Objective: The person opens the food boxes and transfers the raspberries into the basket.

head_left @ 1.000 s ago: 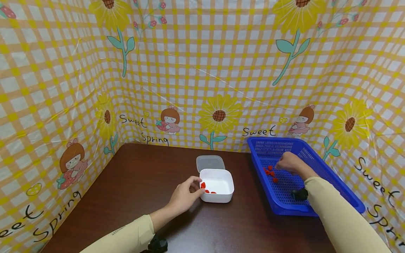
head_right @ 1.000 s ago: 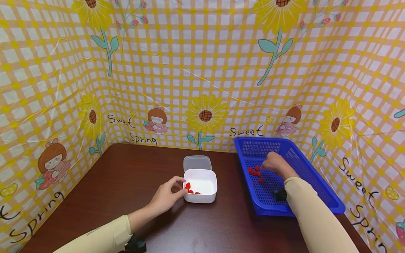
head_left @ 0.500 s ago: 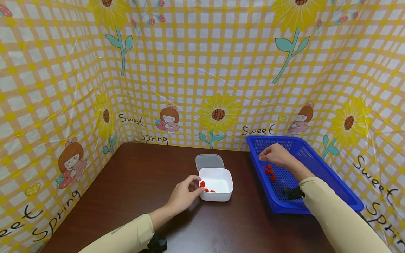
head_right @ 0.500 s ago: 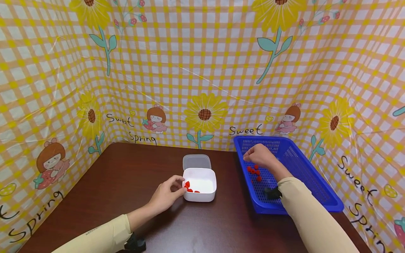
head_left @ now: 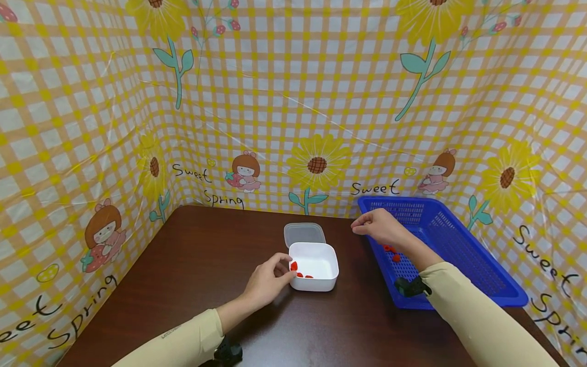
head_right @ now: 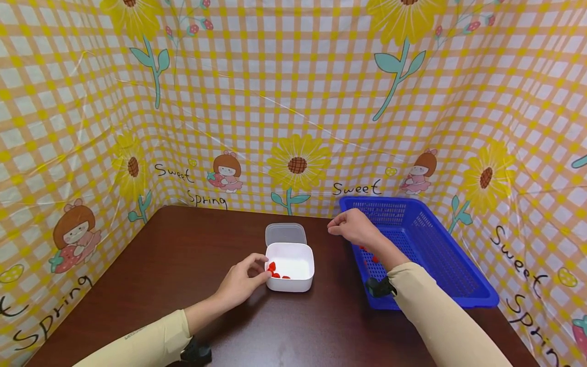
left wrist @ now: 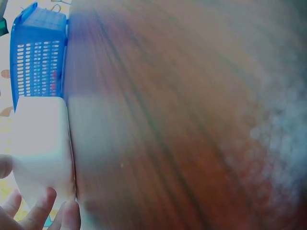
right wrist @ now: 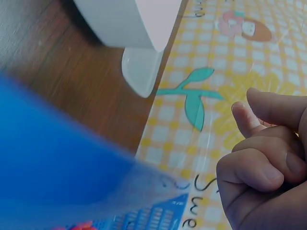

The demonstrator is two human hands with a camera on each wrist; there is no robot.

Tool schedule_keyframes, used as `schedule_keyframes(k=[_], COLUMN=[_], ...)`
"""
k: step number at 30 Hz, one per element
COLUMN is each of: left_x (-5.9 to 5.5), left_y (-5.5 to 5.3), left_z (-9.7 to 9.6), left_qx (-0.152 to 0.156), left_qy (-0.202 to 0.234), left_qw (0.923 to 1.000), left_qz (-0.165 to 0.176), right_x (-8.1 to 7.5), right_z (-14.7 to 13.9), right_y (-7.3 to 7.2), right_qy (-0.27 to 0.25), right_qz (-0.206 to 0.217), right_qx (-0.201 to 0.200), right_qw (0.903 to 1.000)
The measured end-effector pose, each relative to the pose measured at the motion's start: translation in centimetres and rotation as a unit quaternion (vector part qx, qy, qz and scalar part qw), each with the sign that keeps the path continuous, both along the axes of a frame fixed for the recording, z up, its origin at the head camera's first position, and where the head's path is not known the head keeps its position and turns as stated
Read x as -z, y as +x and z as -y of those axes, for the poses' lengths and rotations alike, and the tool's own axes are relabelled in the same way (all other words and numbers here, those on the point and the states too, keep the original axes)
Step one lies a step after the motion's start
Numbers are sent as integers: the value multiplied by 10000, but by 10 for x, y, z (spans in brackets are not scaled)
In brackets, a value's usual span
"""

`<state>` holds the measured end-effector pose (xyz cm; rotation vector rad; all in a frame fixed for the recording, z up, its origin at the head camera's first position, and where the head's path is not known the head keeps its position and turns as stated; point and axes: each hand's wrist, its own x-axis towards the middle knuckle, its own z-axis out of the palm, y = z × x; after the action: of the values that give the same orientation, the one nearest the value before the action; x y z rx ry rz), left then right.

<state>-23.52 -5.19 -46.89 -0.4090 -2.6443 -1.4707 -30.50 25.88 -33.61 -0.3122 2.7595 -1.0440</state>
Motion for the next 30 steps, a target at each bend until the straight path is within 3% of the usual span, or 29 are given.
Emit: schedule_keyframes(k=[9, 30], left_x=[-2, -1], left_y=[1, -1], left_z=[0, 1], left_qx=[-10, 77], left_qy=[-42, 5], left_qw=[10000, 10000], left_qz=[58, 53], right_x=[1, 36], right_z=[25, 83], right_y=[4, 9], right_qy=[-401, -1271], right_qz=[313, 863], right_qx=[-96, -76], right_qw=[9987, 9881])
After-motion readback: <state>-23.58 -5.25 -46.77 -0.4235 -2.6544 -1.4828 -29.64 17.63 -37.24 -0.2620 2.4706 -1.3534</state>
